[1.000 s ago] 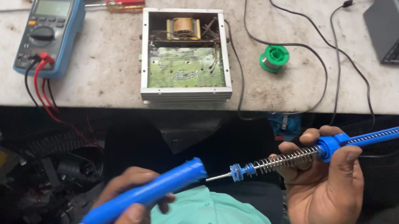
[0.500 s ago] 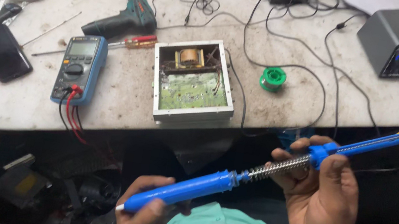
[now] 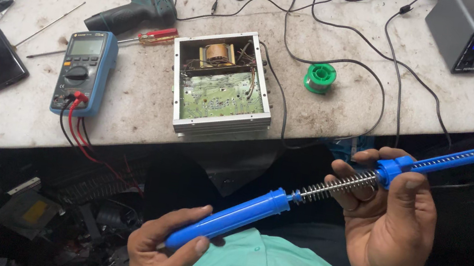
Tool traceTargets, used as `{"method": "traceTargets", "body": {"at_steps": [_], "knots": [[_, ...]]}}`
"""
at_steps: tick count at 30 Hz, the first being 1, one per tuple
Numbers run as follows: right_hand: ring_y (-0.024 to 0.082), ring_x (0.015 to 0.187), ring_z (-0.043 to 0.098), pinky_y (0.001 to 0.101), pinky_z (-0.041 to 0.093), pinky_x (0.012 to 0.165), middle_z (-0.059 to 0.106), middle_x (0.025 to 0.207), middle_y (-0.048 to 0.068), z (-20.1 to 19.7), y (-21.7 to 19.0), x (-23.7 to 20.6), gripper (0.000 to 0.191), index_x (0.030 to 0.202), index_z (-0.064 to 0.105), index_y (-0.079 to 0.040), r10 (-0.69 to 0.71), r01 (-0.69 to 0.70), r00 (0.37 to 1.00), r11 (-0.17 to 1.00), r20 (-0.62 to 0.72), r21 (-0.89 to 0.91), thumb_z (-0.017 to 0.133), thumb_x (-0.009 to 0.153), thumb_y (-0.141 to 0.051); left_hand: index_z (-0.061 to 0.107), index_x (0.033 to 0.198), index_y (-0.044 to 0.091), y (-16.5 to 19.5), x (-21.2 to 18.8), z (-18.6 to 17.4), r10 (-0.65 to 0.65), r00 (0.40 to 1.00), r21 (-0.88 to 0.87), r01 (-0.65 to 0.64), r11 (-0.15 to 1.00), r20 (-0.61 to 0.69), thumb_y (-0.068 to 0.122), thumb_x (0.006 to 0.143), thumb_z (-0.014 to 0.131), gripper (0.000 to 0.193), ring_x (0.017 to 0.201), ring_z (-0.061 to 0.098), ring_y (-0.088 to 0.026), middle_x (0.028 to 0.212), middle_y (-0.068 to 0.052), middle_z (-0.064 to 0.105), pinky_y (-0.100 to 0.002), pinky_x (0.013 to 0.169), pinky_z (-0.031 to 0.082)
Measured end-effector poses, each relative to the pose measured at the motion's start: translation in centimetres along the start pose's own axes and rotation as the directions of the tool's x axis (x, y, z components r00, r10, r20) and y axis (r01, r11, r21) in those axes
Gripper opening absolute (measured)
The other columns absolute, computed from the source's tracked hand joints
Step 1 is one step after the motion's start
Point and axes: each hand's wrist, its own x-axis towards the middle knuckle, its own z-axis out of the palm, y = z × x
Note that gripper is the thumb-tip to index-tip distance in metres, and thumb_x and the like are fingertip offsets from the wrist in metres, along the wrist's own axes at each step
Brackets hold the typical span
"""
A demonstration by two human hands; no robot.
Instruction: The person uses a soldering iron and a blue desoldering pump to remove solder from a circuit board mounted in a metal enclosure, working point by point across the board. They then flip the enclosure over, attach multimeter probe leads, and test the board's underside with the multimeter.
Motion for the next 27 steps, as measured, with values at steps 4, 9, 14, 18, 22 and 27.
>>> {"method": "traceTargets", "body": {"at_steps": [4,9,14,18,22,27], "knots": [[0.035,0.115,0.069,0.0560,0.059,0.103,0.063,0.124,0.017,-0.1,0.4,0.2,0.043,0.133,0.051,-0.002,0.013,-0.013,1.000,1.000,0.010,-0.003,0.059,0.109,-0.036,0.070,0.120,-0.014,0.7,1.4,-0.7,-0.308,0.949,-0.109,0.313,0.944,0.063,0.007,0.085,0.074,0.041,0.080,0.077,-0.031,0.098,-0.032,0.076,-0.042,0.073,0.066],[0.036,0.116,0.069,0.0565,0.057,0.105,0.064,0.126,0.018,-0.2,0.8,0.2,0.043,0.134,0.052,0.000,0.004,-0.004,1.000,0.999,-0.003,0.040,0.058,0.111,-0.036,0.067,0.123,-0.014,0.5,1.7,-0.1,-0.227,0.956,-0.187,0.261,0.947,0.187,0.011,0.091,0.069,0.041,0.086,0.077,-0.030,0.102,-0.028,0.075,-0.040,0.067,0.065],[0.037,0.113,0.069,0.0569,0.057,0.102,0.065,0.121,0.022,0.8,1.2,-0.4,0.042,0.132,0.051,0.002,0.087,-0.088,0.996,0.996,0.035,0.021,0.055,0.111,-0.034,0.063,0.132,-0.013,0.0,0.9,1.6,-0.095,0.949,-0.072,0.122,0.990,0.299,0.015,0.098,0.067,0.044,0.089,0.076,-0.027,0.103,-0.026,0.076,-0.037,0.074,0.064],[0.042,0.117,0.068,0.0571,0.054,0.106,0.064,0.123,0.026,1.9,1.3,-1.1,0.048,0.135,0.049,0.003,0.127,-0.132,0.986,0.990,0.104,0.050,0.045,0.111,-0.038,0.063,0.133,-0.013,0.2,1.1,3.0,-0.162,0.934,-0.105,0.205,0.973,0.318,0.020,0.101,0.063,0.046,0.084,0.075,-0.025,0.098,-0.024,0.075,-0.033,0.063,0.062],[0.045,0.121,0.065,0.0576,0.050,0.107,0.062,0.123,0.029,2.2,0.8,-1.6,0.048,0.137,0.047,0.006,0.183,-0.181,0.979,0.983,0.085,-0.026,0.037,0.112,-0.034,0.062,0.132,-0.013,0.7,1.0,4.2,-0.158,0.940,-0.124,0.203,0.971,0.303,0.022,0.101,0.060,0.047,0.082,0.077,-0.024,0.098,-0.022,0.076,-0.032,0.058,0.061],[0.043,0.120,0.065,0.0580,0.052,0.107,0.063,0.122,0.028,2.4,1.0,-2.0,0.046,0.135,0.048,0.007,0.238,-0.235,0.968,0.971,0.079,-0.042,0.038,0.111,-0.030,0.063,0.133,-0.013,1.4,1.1,4.9,-0.223,0.922,-0.077,0.260,0.963,0.317,0.024,0.101,0.059,0.049,0.077,0.076,-0.022,0.088,-0.021,0.075,-0.030,0.057,0.060]]}}
